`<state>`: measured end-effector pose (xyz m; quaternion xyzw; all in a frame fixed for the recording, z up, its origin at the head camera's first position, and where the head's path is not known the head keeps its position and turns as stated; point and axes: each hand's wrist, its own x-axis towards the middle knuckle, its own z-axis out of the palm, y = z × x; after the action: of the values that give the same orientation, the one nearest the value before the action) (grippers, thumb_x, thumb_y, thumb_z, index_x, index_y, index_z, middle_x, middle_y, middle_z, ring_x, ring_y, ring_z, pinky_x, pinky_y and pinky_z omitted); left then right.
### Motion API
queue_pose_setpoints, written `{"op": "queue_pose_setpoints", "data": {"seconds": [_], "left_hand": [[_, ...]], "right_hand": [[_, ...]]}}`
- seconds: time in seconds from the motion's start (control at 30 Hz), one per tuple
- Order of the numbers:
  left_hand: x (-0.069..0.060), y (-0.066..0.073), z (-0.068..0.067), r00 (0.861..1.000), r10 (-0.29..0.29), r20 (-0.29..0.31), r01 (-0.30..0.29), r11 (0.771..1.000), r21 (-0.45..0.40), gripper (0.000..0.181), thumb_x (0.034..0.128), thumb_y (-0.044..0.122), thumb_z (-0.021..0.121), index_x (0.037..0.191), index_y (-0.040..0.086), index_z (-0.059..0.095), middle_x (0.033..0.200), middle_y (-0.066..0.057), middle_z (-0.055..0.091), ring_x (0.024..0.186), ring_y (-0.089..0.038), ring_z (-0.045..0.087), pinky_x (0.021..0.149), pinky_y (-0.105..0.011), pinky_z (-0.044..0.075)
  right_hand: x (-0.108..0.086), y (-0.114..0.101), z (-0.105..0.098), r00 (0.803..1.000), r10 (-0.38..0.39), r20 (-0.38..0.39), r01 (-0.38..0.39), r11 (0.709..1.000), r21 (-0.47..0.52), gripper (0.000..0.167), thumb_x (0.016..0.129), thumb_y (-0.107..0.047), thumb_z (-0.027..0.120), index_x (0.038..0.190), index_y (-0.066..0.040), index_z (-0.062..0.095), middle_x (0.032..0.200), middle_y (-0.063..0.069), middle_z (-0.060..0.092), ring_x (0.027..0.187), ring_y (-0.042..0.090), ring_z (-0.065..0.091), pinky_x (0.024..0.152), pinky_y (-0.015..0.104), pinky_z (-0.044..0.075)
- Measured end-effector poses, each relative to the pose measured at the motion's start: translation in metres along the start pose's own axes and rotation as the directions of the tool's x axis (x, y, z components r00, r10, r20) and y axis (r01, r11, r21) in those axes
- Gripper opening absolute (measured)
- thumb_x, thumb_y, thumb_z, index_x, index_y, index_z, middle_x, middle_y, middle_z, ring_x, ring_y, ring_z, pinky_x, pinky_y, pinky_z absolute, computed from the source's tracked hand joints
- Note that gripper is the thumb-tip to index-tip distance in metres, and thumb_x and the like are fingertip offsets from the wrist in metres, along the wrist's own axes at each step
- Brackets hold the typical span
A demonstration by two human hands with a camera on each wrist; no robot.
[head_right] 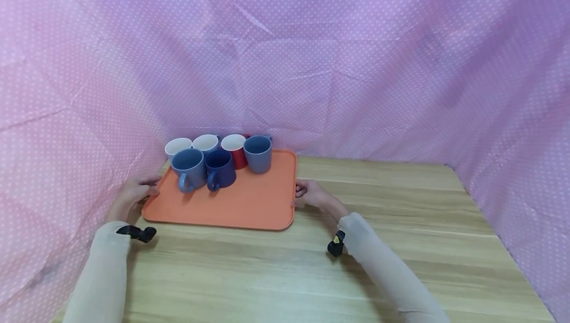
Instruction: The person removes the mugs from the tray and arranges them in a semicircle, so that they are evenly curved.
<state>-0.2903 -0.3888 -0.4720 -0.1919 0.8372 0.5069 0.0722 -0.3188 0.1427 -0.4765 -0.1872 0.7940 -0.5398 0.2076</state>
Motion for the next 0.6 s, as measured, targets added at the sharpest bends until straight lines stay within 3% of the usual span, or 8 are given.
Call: {"op": "queue_pose_setpoints", "data": {"seconds": [0.1,0.2,0.33,0.43,0.6], "left_hand": [[-0.002,-0.006,0.0,1.0,-0.022,0.022,0.023,0.998,-0.051,0.072,0.0888,-0.002,0.062,0.156,0.0,0.036,0.157,-0.029,0.038,0.13,-0.04,0.049,0.113,-0.053,0.045],[-0.002,-0.01,-0.002,0.998,-0.01,0.055,0.013,0.998,-0.063,0.076,0.0884,-0.002,0.065,0.157,0.0,0.033,0.158,-0.028,0.037,0.135,-0.042,0.046,0.115,-0.054,0.043],[-0.003,-0.012,-0.007,0.988,0.079,0.129,-0.081,0.997,0.006,0.079,0.0879,-0.002,0.067,0.157,-0.002,0.03,0.159,-0.03,0.034,0.139,-0.046,0.043,0.115,-0.056,0.041],[-0.003,-0.014,-0.01,0.968,0.185,0.168,-0.201,0.976,0.082,0.078,0.0859,-0.005,0.067,0.155,-0.009,0.031,0.156,-0.036,0.035,0.138,-0.051,0.043,0.115,-0.059,0.04],[-0.004,-0.015,-0.01,0.955,0.24,0.172,-0.259,0.961,0.097,0.079,0.0859,-0.006,0.065,0.155,-0.01,0.028,0.152,-0.038,0.037,0.136,-0.051,0.043,0.111,-0.053,0.046]], "right_hand": [[0.003,0.001,0.001,1.0,0.004,0.014,-0.003,1.0,-0.006,0.071,0.083,0.005,0.076,0.146,0.012,0.044,0.121,0.026,0.059,0.106,0.033,0.06,0.079,0.018,0.052],[0.004,0.002,0.003,1.0,0.002,0.02,-0.002,1.0,-0.008,0.071,0.083,0.005,0.077,0.146,0.012,0.044,0.121,0.026,0.06,0.104,0.029,0.061,0.079,0.018,0.052],[0.004,0.005,0.003,1.0,-0.01,0.018,0.01,1.0,0.003,0.071,0.084,0.006,0.075,0.146,0.014,0.042,0.121,0.028,0.061,0.101,0.024,0.063,0.08,0.018,0.053],[0.003,0.006,0.001,1.0,0.002,0.01,-0.003,1.0,0.018,0.072,0.084,0.006,0.075,0.148,0.013,0.041,0.123,0.028,0.061,0.101,0.022,0.063,0.08,0.018,0.054],[0.002,0.002,-0.003,1.0,0.029,0.001,-0.029,0.999,0.031,0.075,0.085,0.005,0.075,0.15,0.01,0.039,0.127,0.028,0.06,0.104,0.023,0.063,0.082,0.018,0.055]]}}
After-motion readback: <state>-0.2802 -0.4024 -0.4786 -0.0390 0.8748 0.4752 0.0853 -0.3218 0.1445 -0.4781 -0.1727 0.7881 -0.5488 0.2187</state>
